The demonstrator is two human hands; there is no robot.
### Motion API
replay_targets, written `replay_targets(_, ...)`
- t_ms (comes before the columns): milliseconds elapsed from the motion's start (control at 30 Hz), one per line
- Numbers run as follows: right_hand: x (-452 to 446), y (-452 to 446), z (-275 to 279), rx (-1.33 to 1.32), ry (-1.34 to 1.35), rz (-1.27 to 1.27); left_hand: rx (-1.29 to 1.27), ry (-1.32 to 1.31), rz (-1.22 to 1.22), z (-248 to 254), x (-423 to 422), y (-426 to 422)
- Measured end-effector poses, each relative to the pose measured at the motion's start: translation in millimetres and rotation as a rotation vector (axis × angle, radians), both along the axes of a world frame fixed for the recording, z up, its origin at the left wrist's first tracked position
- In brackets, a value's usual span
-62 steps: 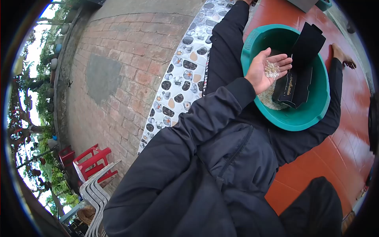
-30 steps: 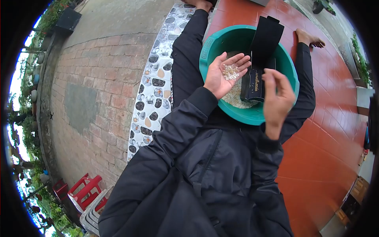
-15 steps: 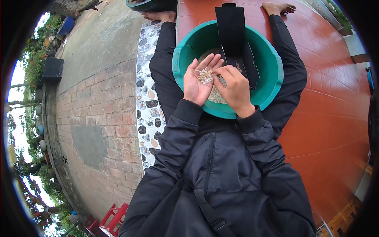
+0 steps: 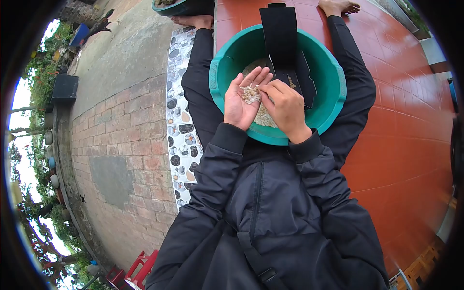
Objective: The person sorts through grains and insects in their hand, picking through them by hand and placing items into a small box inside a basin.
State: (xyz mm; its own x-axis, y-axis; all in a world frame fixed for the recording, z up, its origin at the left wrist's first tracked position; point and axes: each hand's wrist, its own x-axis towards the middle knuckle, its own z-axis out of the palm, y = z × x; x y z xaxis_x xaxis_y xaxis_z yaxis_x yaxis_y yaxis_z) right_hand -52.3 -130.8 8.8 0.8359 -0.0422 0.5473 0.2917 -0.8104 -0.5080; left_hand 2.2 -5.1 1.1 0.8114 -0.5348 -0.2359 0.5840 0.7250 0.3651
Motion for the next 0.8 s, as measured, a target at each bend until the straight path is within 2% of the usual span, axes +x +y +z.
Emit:
replay_targets(267,0,-2,-2,0.038,0.025,-0.001,-0.008,-0.003,-0.010,-2,0,1)
replay_targets(333,-1,-4,-2,0.232,0.112,0.042,-0.020,-0.001,-0.017,-2,0,1)
replay_targets(367,-1,-5,0,0.230,0.111,0.043,-0.022,-0.001,-0.017,-1,0,1)
replay_targets(433,-1,-10,6,0.497,0.197,0.118,-0.006,0.019,-0.012,0,0,2)
replay_targets(467,-2,-13,6,0.494,0.197,0.118,-0.010,0.018,-0.012,1,0,1)
replay_targets(533,-5,-21,6,0.730,0.291,0.102,0.002,0.051,-0.006,3,0,2)
replay_targets(633,-6,-41,-5,0.837,0.315,0.058,-0.028,0.047,-0.007,1,0,2)
replay_targets(700,-5,-54,-14,0.839,0.305,0.025,-0.033,0.050,-0.006,1,0,2)
replay_targets(767,-5,-64,-20,0.710,0.316,-0.131,-0.036,0.054,-0.007,2,0,2)
replay_targets(800,-5,-67,-20,0.732,0.305,-0.192,-0.034,0.056,-0.006,3,0,1)
